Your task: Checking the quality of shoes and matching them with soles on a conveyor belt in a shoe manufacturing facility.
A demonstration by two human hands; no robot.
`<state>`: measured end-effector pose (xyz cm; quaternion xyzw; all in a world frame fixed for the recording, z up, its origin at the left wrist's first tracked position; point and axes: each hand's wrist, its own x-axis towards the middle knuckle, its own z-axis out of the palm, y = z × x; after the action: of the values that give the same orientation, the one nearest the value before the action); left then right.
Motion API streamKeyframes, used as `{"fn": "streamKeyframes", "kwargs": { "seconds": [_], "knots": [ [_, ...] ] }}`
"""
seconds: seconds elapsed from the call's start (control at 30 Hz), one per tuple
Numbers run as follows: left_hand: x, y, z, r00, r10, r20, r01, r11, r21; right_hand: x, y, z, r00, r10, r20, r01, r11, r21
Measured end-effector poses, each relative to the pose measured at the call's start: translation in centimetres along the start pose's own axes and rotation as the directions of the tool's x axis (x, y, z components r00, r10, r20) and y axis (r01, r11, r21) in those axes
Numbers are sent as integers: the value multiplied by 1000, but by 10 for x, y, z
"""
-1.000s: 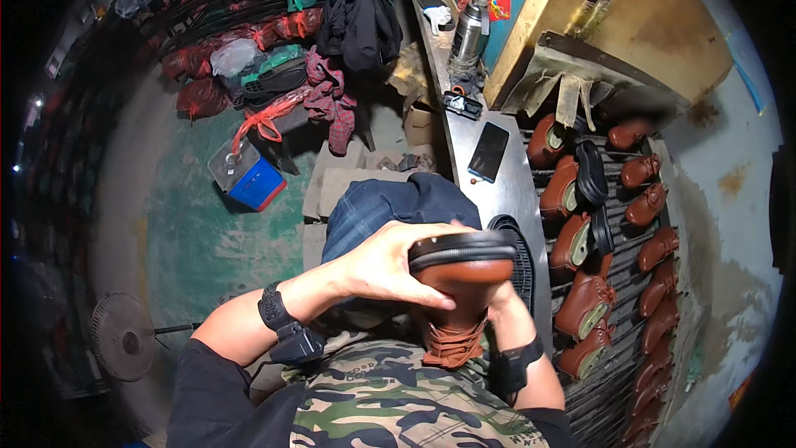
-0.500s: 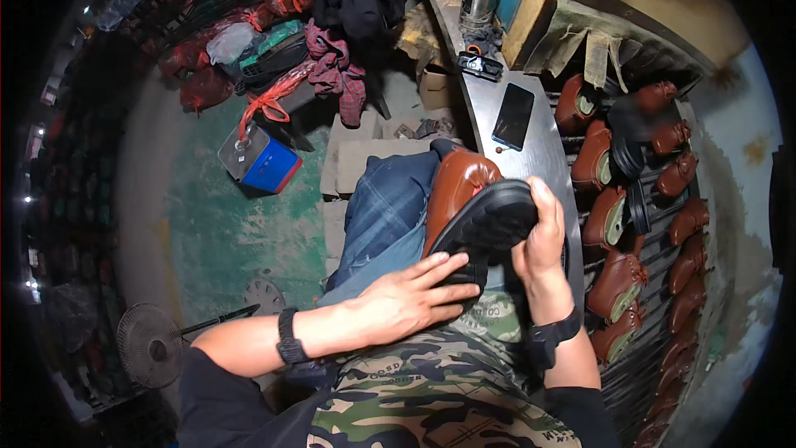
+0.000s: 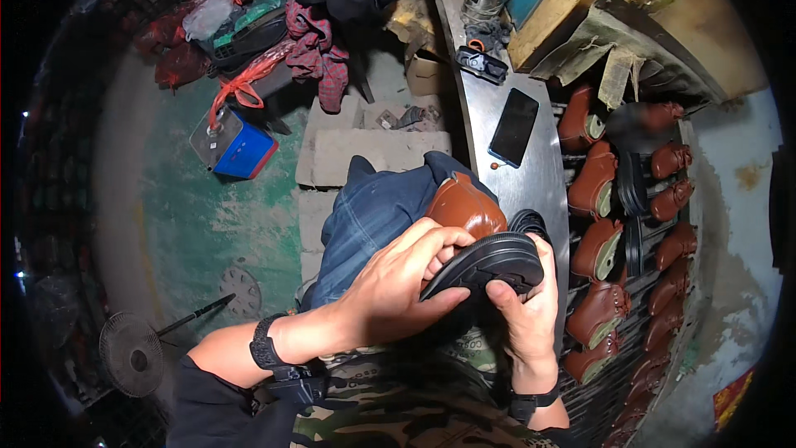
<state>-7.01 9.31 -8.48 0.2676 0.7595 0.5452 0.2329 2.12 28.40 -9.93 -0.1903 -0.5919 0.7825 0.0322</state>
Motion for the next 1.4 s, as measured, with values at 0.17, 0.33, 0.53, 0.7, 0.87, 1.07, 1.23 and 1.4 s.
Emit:
{"fn": "streamKeyframes", "kwargs": {
  "seconds": [0.17, 0.33, 0.53, 0.7, 0.87, 1.07, 1.23, 1.4],
  "knots": [
    [11, -12, 8, 999, -29, -37, 26, 995, -95, 22, 10, -16, 991, 107, 83, -119, 982, 148],
    [25, -39, -9, 991, -134, -18, 130, 980, -151, 51, 24, -26, 996, 83, 35, -71, 960, -270],
    [17, -46, -14, 990, 23, 142, -81, 905, 417, 38, 13, -18, 958, 126, 257, -162, 979, 125],
    [-3, 0, 0, 876, 480, -34, -475, 874, 101, 1, -40, 9, 987, -103, 122, 101, 995, 21],
    [-28, 0, 17, 671, 515, -534, -735, 559, -385, -15, -72, 25, 405, -520, 752, 914, 258, -313],
    [-91, -77, 21, 798, -238, -554, -231, 727, -646, -28, 3, 25, 422, -282, 862, 669, 738, -86],
    [-96, -75, -11, 869, 245, -430, -20, 886, 464, -46, 33, -10, 619, -63, 783, 372, 901, -221],
    [-20, -29, 20, 970, 242, -26, -149, 676, 722, -55, 49, -22, 730, 25, 683, 239, 927, -289]
  ]
}}
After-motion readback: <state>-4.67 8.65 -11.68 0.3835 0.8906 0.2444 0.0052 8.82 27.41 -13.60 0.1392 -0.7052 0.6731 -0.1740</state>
